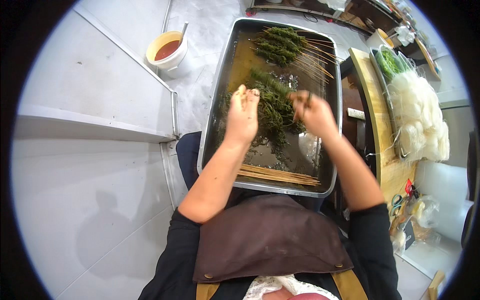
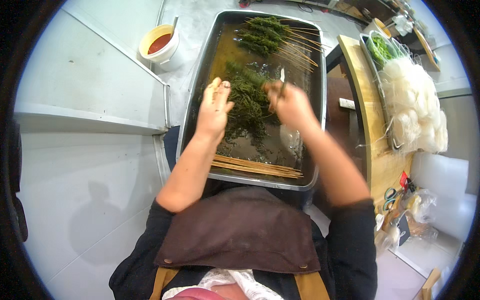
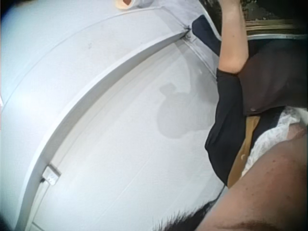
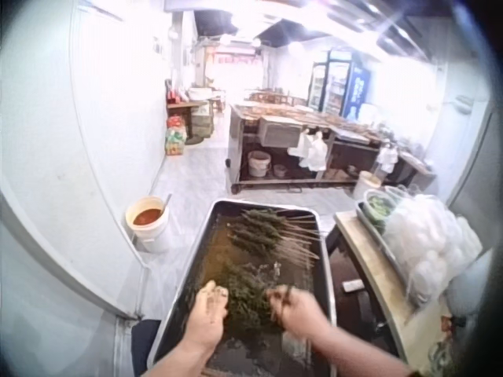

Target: The person repeatedly picks up small clumps of green moss from a metal tray, wraps them around thin wooden skewers, and places the finished skewers back into the tray. The hands work continuously, forming moss bundles and arranging them in rows.

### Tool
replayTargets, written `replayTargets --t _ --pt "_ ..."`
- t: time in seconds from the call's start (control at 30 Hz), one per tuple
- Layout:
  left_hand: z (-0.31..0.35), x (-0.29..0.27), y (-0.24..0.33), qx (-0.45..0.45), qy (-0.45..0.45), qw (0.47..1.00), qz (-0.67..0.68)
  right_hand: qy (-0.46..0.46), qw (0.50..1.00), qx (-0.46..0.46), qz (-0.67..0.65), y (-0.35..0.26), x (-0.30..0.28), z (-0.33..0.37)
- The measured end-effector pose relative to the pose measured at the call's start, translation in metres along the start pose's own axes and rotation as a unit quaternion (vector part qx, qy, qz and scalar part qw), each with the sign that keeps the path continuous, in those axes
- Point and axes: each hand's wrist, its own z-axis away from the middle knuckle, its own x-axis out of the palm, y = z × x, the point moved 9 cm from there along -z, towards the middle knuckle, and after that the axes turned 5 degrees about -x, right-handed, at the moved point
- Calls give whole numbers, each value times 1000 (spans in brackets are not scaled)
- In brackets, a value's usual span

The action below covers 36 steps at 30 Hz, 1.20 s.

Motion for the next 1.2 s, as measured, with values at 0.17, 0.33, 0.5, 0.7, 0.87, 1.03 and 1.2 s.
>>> replayTargets --t 0.17,0.33,0.5,0.7,0.87,1.03,1.2 --pt "12 -32 2 88 -63 989 -101 137 868 -133 458 -33 -82 -111" --pt "37 -51 4 127 -70 962 -232 6 968 -135 212 -39 -28 -45" --pt "50 -49 -7 102 -102 951 -274 -7 921 -198 335 -19 69 50" --pt "63 -38 -14 196 -79 839 -501 -81 966 -91 229 18 67 20" --pt "65 -32 -28 214 -89 778 -584 -105 926 62 -357 -23 3 9" --pt "61 -36 -41 186 -108 769 -602 -29 873 -71 -481 -106 -67 1" --pt "68 -44 -40 183 -90 778 -594 -4 831 -182 -526 -189 -132 -9"
